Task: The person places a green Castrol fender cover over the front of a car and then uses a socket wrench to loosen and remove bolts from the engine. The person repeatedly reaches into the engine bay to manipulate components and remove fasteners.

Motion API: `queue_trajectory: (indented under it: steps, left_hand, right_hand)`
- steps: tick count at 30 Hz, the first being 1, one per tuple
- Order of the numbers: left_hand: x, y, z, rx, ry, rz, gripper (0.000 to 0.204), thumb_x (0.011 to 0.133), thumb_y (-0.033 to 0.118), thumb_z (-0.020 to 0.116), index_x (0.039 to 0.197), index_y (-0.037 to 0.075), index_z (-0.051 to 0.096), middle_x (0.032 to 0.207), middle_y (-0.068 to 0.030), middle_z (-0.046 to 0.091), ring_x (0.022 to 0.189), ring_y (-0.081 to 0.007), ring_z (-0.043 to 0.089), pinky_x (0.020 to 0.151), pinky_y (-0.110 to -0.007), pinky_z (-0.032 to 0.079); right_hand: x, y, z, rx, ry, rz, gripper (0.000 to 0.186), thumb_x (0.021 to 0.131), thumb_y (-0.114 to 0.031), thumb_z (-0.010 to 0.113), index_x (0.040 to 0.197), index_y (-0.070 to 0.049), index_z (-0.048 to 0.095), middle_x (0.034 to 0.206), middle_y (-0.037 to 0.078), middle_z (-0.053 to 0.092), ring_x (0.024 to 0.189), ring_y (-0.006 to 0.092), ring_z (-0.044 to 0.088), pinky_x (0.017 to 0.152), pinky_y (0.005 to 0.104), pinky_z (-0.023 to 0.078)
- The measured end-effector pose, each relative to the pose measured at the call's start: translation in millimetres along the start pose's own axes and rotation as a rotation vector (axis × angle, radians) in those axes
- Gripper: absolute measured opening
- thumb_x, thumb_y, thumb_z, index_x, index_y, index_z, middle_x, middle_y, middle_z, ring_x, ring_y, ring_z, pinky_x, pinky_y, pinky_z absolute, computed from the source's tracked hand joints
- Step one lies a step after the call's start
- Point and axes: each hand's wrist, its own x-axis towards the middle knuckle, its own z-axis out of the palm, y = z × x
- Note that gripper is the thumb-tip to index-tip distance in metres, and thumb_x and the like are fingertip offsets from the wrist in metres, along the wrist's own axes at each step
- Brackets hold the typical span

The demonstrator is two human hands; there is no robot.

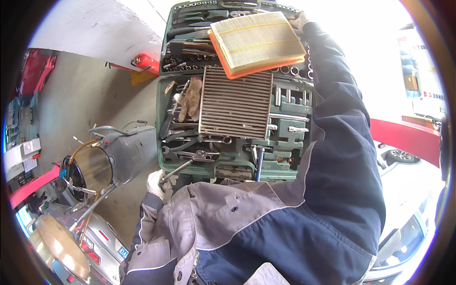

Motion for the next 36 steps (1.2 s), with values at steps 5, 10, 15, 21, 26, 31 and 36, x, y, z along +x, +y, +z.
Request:
queue_trajectory:
  steps: [5, 10, 15, 21, 26, 31, 36]
  left_hand:
    - [8, 2, -3, -0.041, -0.015, -0.058, 0.039, 0.105, 0.032, 0.065, 0.076, 0.008, 0.057, 0.061, -0.0092, 0.055, 0.045, -0.0208, 0.049, 0.048, -0.04, 0.044]
    - [14, 1, -7, 0.063, 0.046, -0.05, 0.043, 0.109, 0.039, 0.063, 0.08, 0.008, 0.055, 0.063, -0.0122, 0.052, 0.046, -0.0271, 0.049, 0.05, -0.046, 0.046]
    - [12, 0, -10, 0.028, -0.016, -0.047, 0.047, 0.109, 0.036, 0.061, 0.073, 0.009, 0.049, 0.055, -0.013, 0.048, 0.045, -0.0277, 0.047, 0.051, -0.048, 0.045]
    - [11, -4, -3, -0.064, 0.037, -0.133, 0.044, 0.105, 0.031, 0.062, 0.067, 0.016, 0.046, 0.056, -0.0071, 0.043, 0.039, -0.0225, 0.039, 0.045, -0.042, 0.035]
    - [5, -6, 2, 0.005, 0.051, -0.014, 0.038, 0.101, 0.027, 0.064, 0.068, 0.014, 0.048, 0.058, -0.009, 0.046, 0.04, -0.0234, 0.04, 0.045, -0.044, 0.036]
    - [3, 2, 1, -0.041, -0.003, -0.08, 0.035, 0.099, 0.025, 0.065, 0.071, 0.009, 0.052, 0.061, -0.0113, 0.05, 0.041, -0.024, 0.045, 0.047, -0.043, 0.04]
    - [0, 5, 3, 0.061, 0.047, -0.06, 0.036, 0.103, 0.028, 0.064, 0.073, 0.012, 0.051, 0.061, -0.0095, 0.049, 0.042, -0.0223, 0.045, 0.048, -0.043, 0.041]
  right_hand:
    - [-8, 26, 7, 0.292, 0.026, 0.103, 0.061, 0.091, -0.036, 0.09, 0.128, 0.005, 0.067, 0.116, 0.019, 0.077, 0.108, 0.0315, 0.073, 0.099, 0.044, 0.059]
    - [-22, -13, 25, 0.153, 0.143, 0.091, 0.052, 0.088, -0.042, 0.091, 0.127, -0.011, 0.077, 0.111, 0.016, 0.079, 0.1, 0.0306, 0.076, 0.093, 0.043, 0.061]
    - [-25, -79, -6, 0.024, 0.176, -0.165, 0.035, 0.095, -0.034, 0.083, 0.125, -0.017, 0.083, 0.119, 0.015, 0.083, 0.11, 0.0347, 0.079, 0.098, 0.0466, 0.061]
    - [-9, -89, -26, -0.143, -0.056, -0.068, 0.042, 0.1, -0.045, 0.078, 0.125, -0.012, 0.08, 0.116, 0.018, 0.082, 0.11, 0.037, 0.078, 0.099, 0.0484, 0.06]
    - [5, -89, -18, -0.068, -0.076, -0.003, 0.041, 0.102, -0.05, 0.075, 0.124, -0.015, 0.075, 0.118, 0.019, 0.08, 0.113, 0.038, 0.077, 0.099, 0.0499, 0.059]
    - [-16, -107, -29, -0.033, -0.072, -0.069, 0.029, 0.104, -0.038, 0.073, 0.128, -0.023, 0.076, 0.119, 0.023, 0.08, 0.117, 0.0383, 0.077, 0.105, 0.0502, 0.059]
    - [-16, -105, -22, -0.051, 0.058, 0.039, 0.031, 0.107, -0.036, 0.07, 0.13, -0.015, 0.075, 0.115, 0.021, 0.079, 0.114, 0.0366, 0.076, 0.101, 0.0473, 0.06]
